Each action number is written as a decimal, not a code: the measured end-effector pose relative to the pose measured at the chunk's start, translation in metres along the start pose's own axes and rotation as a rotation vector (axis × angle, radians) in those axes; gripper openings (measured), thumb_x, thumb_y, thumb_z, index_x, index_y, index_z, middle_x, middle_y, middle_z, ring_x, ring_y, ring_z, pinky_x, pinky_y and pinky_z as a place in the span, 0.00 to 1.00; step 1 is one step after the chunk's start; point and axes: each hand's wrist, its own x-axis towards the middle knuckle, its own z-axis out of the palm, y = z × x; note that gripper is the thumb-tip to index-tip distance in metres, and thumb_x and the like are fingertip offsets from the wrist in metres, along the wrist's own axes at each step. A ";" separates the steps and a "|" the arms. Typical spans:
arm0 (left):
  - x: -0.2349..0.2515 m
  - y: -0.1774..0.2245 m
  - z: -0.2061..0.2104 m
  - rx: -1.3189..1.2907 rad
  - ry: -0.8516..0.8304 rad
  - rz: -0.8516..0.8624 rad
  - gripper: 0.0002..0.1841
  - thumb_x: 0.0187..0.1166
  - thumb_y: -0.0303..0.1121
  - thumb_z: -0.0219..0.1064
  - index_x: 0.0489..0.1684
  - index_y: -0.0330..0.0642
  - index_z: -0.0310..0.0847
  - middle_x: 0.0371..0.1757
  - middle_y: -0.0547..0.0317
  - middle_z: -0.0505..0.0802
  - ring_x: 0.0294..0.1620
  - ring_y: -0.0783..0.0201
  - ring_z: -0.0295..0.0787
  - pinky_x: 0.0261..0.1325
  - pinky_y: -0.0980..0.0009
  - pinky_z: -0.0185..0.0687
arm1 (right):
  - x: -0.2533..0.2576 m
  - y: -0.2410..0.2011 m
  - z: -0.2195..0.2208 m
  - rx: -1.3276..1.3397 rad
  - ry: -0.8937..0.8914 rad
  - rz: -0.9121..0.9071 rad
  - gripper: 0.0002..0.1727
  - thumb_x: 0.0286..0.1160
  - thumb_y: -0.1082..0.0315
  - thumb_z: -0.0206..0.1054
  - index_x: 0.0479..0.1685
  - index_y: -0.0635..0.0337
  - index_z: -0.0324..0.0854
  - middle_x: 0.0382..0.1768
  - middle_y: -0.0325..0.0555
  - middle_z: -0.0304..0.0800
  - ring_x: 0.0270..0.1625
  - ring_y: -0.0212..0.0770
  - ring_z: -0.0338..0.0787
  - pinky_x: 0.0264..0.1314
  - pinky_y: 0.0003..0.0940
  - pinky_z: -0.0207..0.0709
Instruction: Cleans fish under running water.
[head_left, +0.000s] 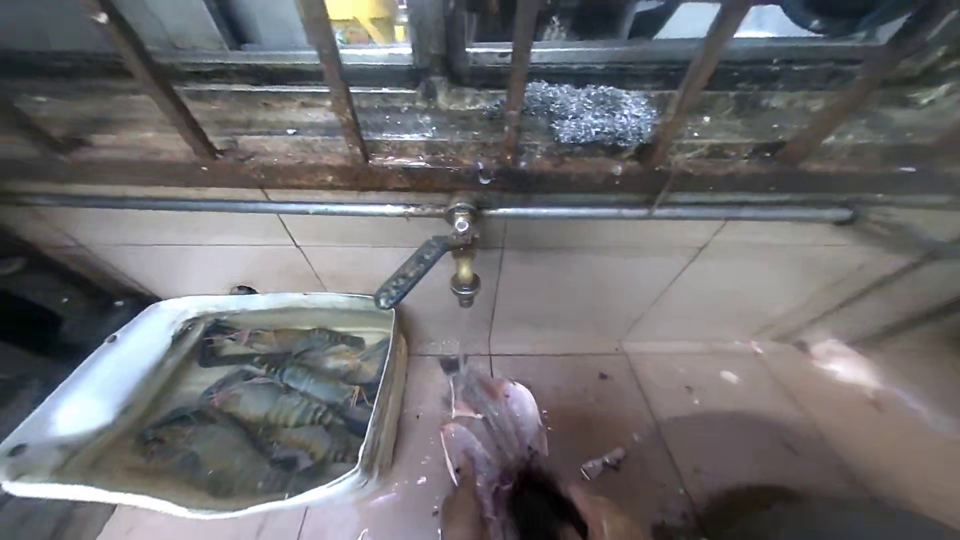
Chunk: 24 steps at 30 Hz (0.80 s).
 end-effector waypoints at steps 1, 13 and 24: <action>-0.003 -0.002 0.000 -0.012 0.014 0.017 0.32 0.93 0.57 0.45 0.59 0.32 0.77 0.38 0.47 0.90 0.36 0.56 0.89 0.42 0.54 0.88 | 0.005 -0.011 -0.002 0.044 0.070 -0.011 0.23 0.81 0.61 0.65 0.72 0.61 0.82 0.61 0.60 0.91 0.65 0.60 0.90 0.69 0.64 0.80; -0.013 -0.018 -0.011 0.134 -0.059 0.192 0.16 0.87 0.27 0.60 0.66 0.24 0.72 0.43 0.42 0.92 0.41 0.57 0.93 0.50 0.57 0.93 | 0.091 -0.011 -0.022 -0.301 -0.270 -0.090 0.25 0.77 0.63 0.66 0.75 0.48 0.80 0.69 0.57 0.86 0.72 0.62 0.84 0.71 0.70 0.75; -0.002 -0.016 0.012 0.083 0.022 0.302 0.15 0.89 0.30 0.59 0.62 0.25 0.73 0.40 0.47 0.90 0.37 0.62 0.90 0.46 0.60 0.91 | 0.085 -0.017 -0.012 -0.135 -0.175 0.079 0.24 0.81 0.59 0.64 0.76 0.55 0.80 0.67 0.62 0.87 0.71 0.62 0.85 0.71 0.67 0.75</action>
